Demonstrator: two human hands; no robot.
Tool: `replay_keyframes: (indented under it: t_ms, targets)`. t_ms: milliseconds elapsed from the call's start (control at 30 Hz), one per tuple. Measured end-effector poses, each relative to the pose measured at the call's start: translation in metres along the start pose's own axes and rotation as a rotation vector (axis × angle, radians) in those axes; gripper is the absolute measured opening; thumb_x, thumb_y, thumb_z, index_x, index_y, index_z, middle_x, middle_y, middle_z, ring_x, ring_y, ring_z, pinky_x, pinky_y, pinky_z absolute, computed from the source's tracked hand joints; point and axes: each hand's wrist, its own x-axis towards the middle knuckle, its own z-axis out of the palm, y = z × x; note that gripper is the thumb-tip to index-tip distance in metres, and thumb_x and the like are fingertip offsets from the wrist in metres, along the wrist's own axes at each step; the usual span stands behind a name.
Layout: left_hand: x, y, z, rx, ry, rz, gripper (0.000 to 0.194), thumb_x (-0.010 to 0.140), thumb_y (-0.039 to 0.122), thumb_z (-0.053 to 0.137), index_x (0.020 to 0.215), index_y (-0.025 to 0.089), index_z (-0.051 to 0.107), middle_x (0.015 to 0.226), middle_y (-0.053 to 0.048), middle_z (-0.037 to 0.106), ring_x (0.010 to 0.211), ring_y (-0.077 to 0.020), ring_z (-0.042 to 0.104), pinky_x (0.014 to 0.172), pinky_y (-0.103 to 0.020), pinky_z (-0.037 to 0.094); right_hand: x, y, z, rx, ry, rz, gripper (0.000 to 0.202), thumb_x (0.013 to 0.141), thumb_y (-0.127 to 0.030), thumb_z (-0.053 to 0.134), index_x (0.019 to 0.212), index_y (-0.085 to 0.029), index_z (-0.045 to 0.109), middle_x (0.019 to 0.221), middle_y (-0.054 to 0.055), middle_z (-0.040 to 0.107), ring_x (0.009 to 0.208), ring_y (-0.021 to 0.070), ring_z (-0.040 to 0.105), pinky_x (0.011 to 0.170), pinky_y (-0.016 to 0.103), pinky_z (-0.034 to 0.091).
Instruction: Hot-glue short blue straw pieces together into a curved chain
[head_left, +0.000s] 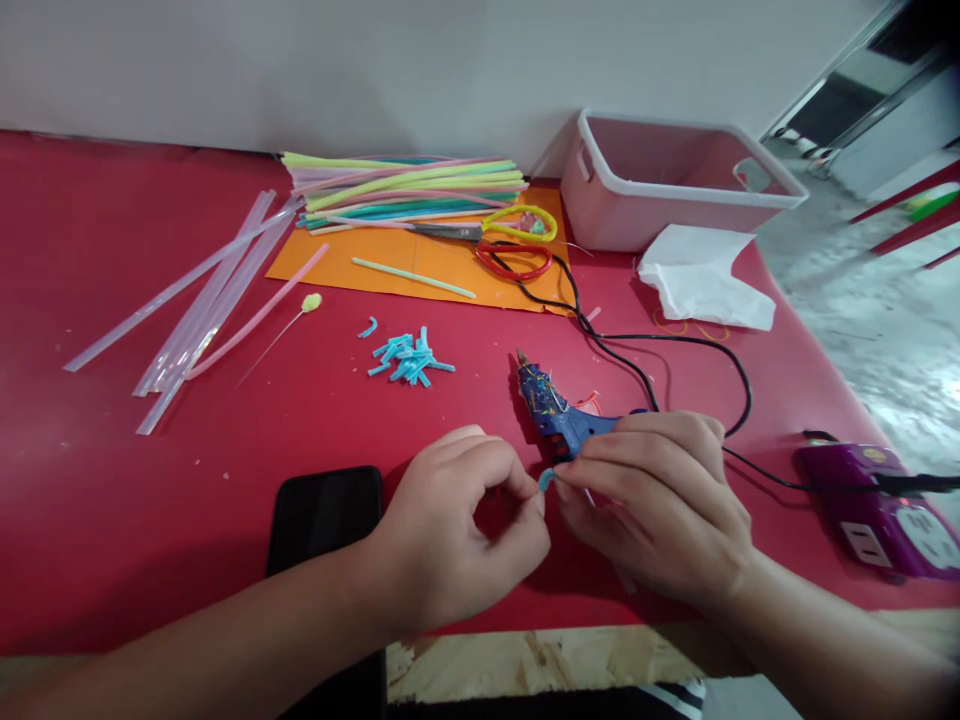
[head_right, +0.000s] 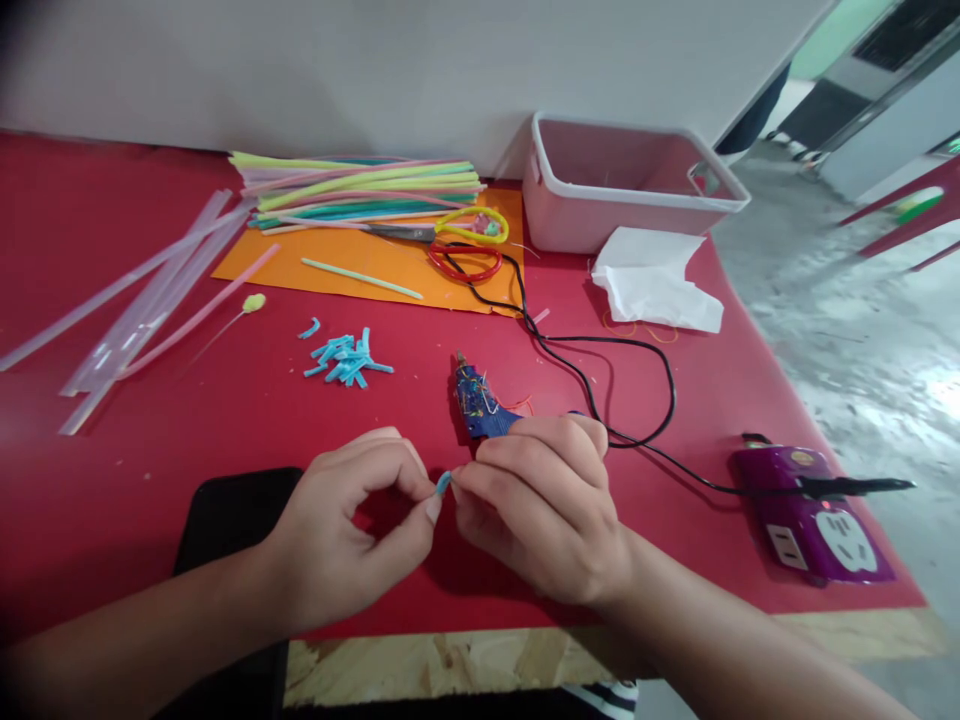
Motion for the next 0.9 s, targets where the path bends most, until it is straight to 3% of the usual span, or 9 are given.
replay_keyframes:
  t_ms: [367,767,900]
  targets:
    - [0.0,-0.003,-0.001,0.022,0.036,-0.025,0.013,0.082,0.008,0.067,0.072,0.015,0.062,0.068,0.002,0.068,0.065,-0.0102,0.057,0.065,-0.023,0.045,0.0,0.005,0.001,0.046,-0.011,0.017,0.012,0.085,-0.017,0.078,0.095,-0.021,0.072,0.081,0.004,0.075,0.082,0.0205,0.064,0.075,0.037,0.05]
    - [0.001,0.0,-0.002,0.029,0.019,-0.037,0.012,0.084,0.009,0.064,0.075,0.016,0.063,0.065,0.004,0.058,0.059,-0.0083,0.049,0.057,-0.022,0.04,-0.002,0.005,-0.002,0.054,0.017,0.024,0.01,0.087,-0.014,0.076,0.09,-0.02,0.069,0.079,0.002,0.071,0.078,0.0186,0.062,0.072,0.038,0.048]
    - [0.003,0.0,-0.005,-0.04,0.037,-0.146,0.013,0.086,0.011,0.065,0.075,0.018,0.064,0.064,0.005,0.055,0.056,-0.0073,0.046,0.053,-0.02,0.038,-0.003,0.016,-0.003,0.016,0.039,0.072,0.017,0.088,-0.007,0.068,0.101,-0.018,0.068,0.088,0.007,0.072,0.082,0.0216,0.064,0.077,0.041,0.05]
